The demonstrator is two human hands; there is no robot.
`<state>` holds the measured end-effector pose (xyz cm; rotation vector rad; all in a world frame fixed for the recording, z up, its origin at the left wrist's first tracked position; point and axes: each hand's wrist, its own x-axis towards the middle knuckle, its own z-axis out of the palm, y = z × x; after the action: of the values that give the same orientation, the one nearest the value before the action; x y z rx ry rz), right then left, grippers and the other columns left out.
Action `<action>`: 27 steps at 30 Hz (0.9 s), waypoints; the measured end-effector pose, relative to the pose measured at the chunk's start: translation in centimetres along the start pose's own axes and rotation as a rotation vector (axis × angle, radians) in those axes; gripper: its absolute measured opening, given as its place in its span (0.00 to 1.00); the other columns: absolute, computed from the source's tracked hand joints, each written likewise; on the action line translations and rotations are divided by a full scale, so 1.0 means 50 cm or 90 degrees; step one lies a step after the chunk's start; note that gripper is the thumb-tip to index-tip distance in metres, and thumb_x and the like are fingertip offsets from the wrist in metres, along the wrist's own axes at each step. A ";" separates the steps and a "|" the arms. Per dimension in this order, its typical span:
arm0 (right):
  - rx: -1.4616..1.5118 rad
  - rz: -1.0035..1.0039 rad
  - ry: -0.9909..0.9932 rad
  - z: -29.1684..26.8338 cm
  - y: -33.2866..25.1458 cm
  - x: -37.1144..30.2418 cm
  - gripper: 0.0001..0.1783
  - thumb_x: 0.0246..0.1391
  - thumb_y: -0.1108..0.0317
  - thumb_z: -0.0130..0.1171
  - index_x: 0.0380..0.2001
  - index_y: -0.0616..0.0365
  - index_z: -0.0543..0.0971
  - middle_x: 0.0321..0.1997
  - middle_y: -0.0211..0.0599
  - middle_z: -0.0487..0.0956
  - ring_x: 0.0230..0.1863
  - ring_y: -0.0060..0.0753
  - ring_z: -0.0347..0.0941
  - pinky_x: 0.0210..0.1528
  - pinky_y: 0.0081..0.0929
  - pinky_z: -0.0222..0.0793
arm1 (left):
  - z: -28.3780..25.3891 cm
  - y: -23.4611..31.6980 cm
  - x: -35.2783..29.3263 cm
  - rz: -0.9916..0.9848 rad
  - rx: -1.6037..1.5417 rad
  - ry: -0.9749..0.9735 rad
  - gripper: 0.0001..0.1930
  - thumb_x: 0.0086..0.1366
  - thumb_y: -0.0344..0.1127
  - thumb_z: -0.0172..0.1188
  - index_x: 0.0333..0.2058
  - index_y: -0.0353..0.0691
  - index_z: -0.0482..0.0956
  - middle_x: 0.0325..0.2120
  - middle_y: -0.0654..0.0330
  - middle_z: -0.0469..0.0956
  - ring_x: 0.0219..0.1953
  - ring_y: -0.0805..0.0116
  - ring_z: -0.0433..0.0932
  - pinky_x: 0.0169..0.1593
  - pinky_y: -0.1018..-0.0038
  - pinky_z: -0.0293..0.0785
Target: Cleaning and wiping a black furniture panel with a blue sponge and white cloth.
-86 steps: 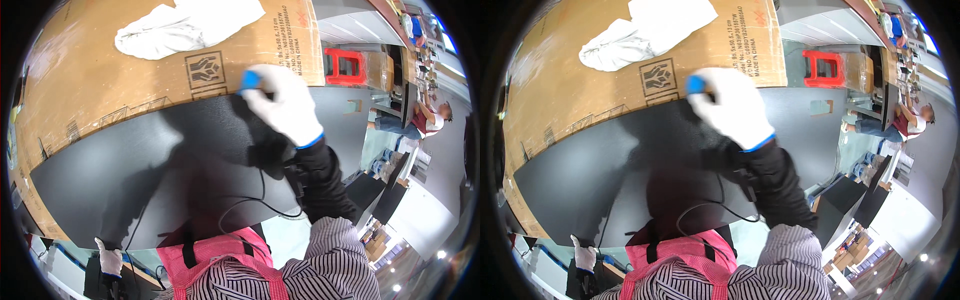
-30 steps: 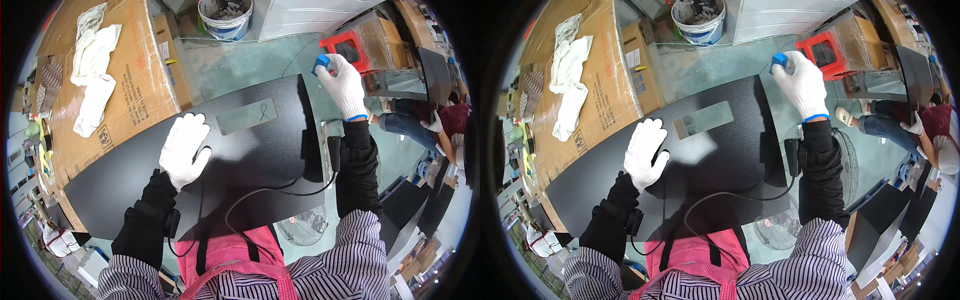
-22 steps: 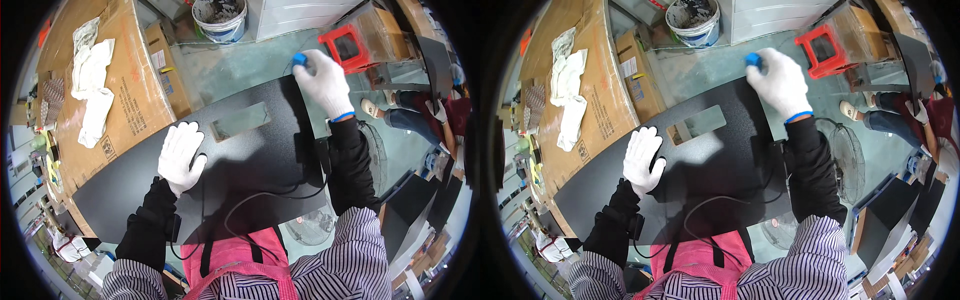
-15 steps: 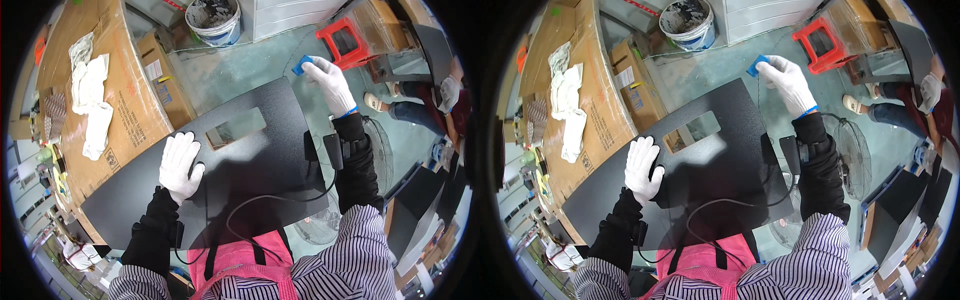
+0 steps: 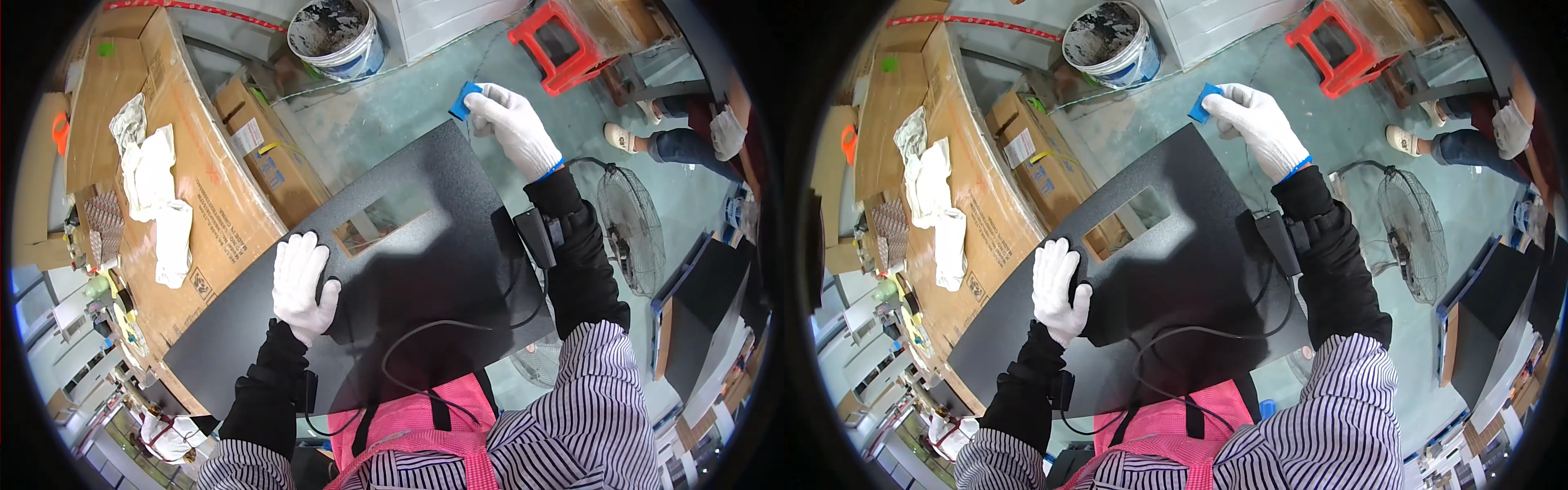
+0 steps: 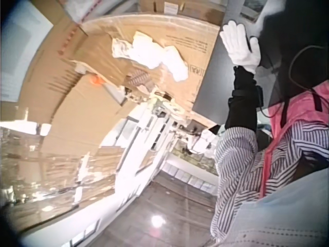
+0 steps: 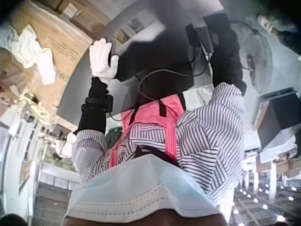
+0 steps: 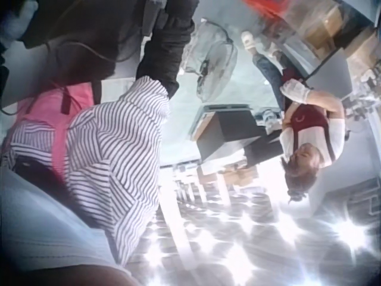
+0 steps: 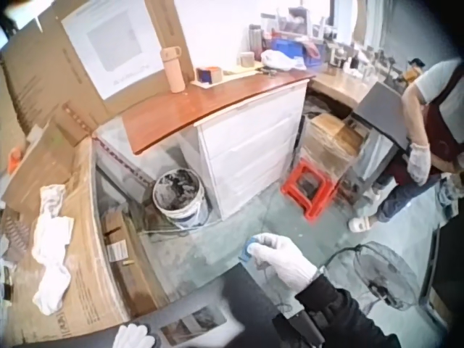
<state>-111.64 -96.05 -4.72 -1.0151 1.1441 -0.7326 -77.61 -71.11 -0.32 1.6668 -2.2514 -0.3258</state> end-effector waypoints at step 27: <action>-0.256 -0.029 0.220 -0.047 0.064 -0.400 0.18 0.56 0.64 0.68 0.48 0.59 0.83 0.36 0.35 0.86 0.39 0.25 0.82 0.49 0.28 0.78 | 0.014 0.008 -0.006 -0.003 0.025 0.019 0.29 0.58 0.25 0.63 0.61 0.33 0.77 0.65 0.41 0.74 0.70 0.35 0.68 0.75 0.46 0.59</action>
<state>-119.52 -77.78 -0.31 -1.2839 1.6167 -0.7498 -78.16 -70.68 -0.86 1.6855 -2.2471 -0.2581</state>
